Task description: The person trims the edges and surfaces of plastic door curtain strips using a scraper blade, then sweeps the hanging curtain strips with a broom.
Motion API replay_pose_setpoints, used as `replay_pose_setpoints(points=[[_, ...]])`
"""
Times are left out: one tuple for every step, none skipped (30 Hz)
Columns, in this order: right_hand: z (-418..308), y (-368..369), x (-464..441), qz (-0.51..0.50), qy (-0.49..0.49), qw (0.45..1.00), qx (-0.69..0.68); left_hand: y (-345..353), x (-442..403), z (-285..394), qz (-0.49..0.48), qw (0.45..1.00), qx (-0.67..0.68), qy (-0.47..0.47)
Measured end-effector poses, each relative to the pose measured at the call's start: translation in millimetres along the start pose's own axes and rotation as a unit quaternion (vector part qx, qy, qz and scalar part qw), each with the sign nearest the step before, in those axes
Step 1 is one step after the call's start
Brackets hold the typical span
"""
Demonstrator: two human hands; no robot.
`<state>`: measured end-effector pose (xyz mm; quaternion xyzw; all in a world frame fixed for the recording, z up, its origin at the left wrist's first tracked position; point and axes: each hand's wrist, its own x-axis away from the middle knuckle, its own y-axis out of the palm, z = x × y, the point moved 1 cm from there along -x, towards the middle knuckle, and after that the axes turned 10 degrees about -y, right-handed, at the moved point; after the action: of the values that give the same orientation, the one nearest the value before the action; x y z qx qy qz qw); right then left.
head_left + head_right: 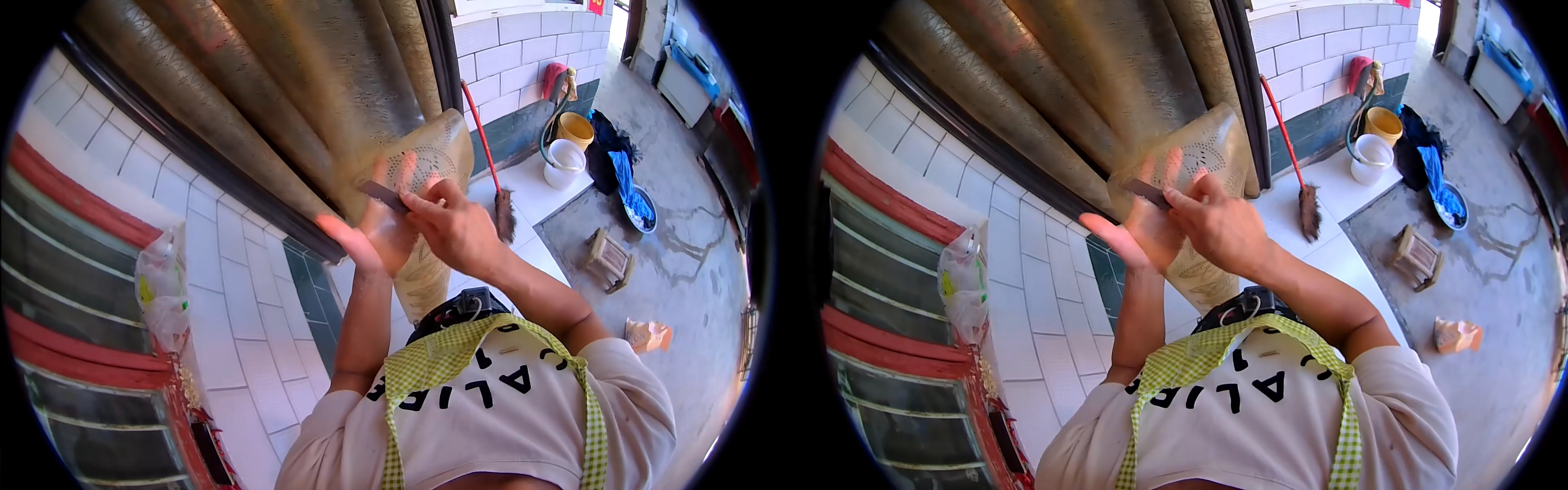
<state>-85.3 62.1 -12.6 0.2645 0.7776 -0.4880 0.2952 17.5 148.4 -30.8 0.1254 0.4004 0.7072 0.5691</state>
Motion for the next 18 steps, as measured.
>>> replay_pose_setpoints(points=[[7.1,-0.6,-1.3,0.000,-0.001,1.000,-0.001,0.2,1.8,0.5,-0.001,1.000,-0.017,-0.004],[17.5,-3.4,-6.4,-0.017,0.009,1.000,0.002,-2.1,5.4,-0.9,0.041,0.999,-0.017,-0.019],[24.8,-5.4,-13.3,-0.034,0.023,0.999,0.005,-1.9,6.7,-2.4,0.045,0.999,-0.016,-0.020],[30.3,-8.3,-20.6,0.019,0.078,0.996,-0.033,-1.1,5.4,-4.1,0.026,0.999,-0.032,-0.019],[23.9,-10.6,-19.5,0.020,0.078,0.996,-0.031,-0.1,2.9,-4.7,0.003,0.999,-0.048,-0.015],[11.0,-12.6,-16.8,-0.009,0.032,0.999,0.000,-9.4,2.4,-4.5,-0.015,0.999,-0.035,-0.012],[-0.7,-12.3,-11.1,-0.039,-0.011,0.999,0.028,-8.7,1.6,-1.2,-0.015,0.999,-0.033,-0.010],[-5.2,-4.7,-2.4,-0.052,-0.016,0.998,0.007,-8.6,1.4,2.3,0.008,0.999,-0.041,-0.009],[-8.1,-3.5,1.1,-0.059,-0.019,0.998,-0.016,-9.5,1.3,5.2,0.031,0.998,-0.050,-0.007],[-3.9,-3.9,-2.9,-0.045,-0.010,0.999,0.003,-10.2,3.6,5.6,0.061,0.997,-0.050,-0.020],[4.2,-5.4,-9.3,-0.032,0.001,0.999,0.020,-8.7,4.5,4.5,0.065,0.996,-0.050,-0.020],[19.2,-5.3,-18.5,-0.013,0.047,0.998,0.033,-2.4,3.2,3.7,0.038,0.999,-0.032,-0.014],[28.0,-8.8,-24.7,0.028,0.053,0.997,0.040,1.8,1.2,3.1,0.007,1.000,-0.014,-0.006],[21.8,-7.5,-18.9,-0.011,0.036,0.999,0.031,-7.5,0.5,1.7,-0.017,1.000,0.005,0.001],[7.8,-5.1,-12.0,-0.049,0.017,0.998,0.021,-4.5,-1.8,3.1,-0.021,1.000,0.005,0.005],[-3.8,2.2,-5.0,0.001,-0.008,1.000,0.018,0.0,-1.3,4.9,-0.012,1.000,0.021,0.005],[-1.8,1.6,-4.6,0.000,-0.008,1.000,0.016,1.5,-0.1,6.5,-0.003,0.999,0.035,0.003],[3.3,-0.7,-5.1,-0.010,0.000,1.000,0.009,-1.1,-2.7,4.4,-0.023,0.997,0.070,0.013]])
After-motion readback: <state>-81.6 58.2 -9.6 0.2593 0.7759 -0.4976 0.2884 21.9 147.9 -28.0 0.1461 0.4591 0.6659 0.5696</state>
